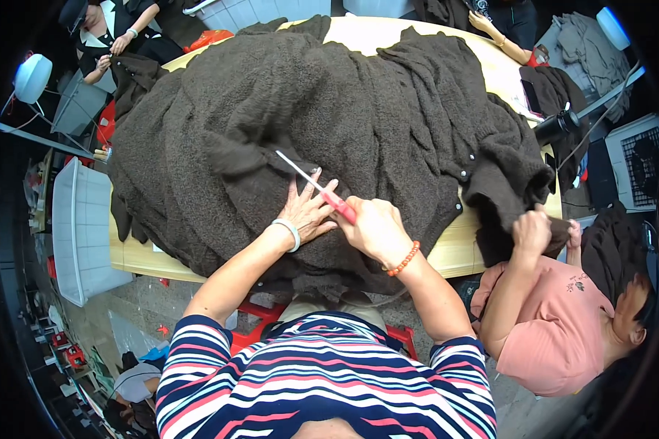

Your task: Trimming excess threads from sweaters using scissors on a workbench.

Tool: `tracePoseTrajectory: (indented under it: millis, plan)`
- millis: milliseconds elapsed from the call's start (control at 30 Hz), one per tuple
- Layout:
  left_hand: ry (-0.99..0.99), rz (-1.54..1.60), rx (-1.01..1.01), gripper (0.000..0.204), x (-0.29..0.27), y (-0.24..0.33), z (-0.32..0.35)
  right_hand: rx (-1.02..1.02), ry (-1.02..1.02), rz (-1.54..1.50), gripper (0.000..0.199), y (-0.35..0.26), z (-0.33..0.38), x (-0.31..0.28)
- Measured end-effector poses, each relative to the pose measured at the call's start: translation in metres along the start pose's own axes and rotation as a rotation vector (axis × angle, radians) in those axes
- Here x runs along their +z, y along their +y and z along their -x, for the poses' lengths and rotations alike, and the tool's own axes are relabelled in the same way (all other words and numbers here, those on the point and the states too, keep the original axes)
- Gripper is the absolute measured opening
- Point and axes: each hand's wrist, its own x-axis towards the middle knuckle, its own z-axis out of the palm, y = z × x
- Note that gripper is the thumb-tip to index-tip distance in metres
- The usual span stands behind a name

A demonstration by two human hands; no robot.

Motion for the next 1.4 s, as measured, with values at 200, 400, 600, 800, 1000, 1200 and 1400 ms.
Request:
tracePoseTrajectory:
  millis: [200, 400, 600, 800, 1000, 1200, 1400]
  plan:
    - [0.285, 0.703, 0.008, 0.048, 0.014, -0.023, 0.005, 0.234, -0.159, 0.083, 0.025, 0.041, 0.08, -0.018]
    - [0.388, 0.052, -0.296, 0.062, -0.077, -0.059, -0.025, 0.281, -0.152, -0.06, 0.017, 0.039, 0.118, -0.046]
    - [0.547, -0.394, -0.417, 0.085, -0.126, -0.085, -0.024, 0.105, 0.009, -0.08, 0.012, 0.023, 0.111, -0.042]
    - [0.81, 0.033, -0.269, 0.058, -0.144, -0.143, -0.005, 0.042, 0.015, -0.074, 0.013, 0.006, 0.088, -0.036]
    - [0.644, 0.47, -0.182, 0.015, -0.104, -0.138, -0.003, 0.054, -0.153, 0.011, 0.018, -0.041, 0.034, -0.04]
    - [0.557, 1.038, -0.417, 0.012, -0.076, -0.15, 0.014, -0.071, -0.184, 0.101, 0.024, -0.066, -0.008, -0.024]
    - [0.623, 1.01, -0.354, 0.027, -0.081, -0.145, 0.017, 0.0, -0.216, 0.044, 0.025, -0.069, -0.001, -0.021]
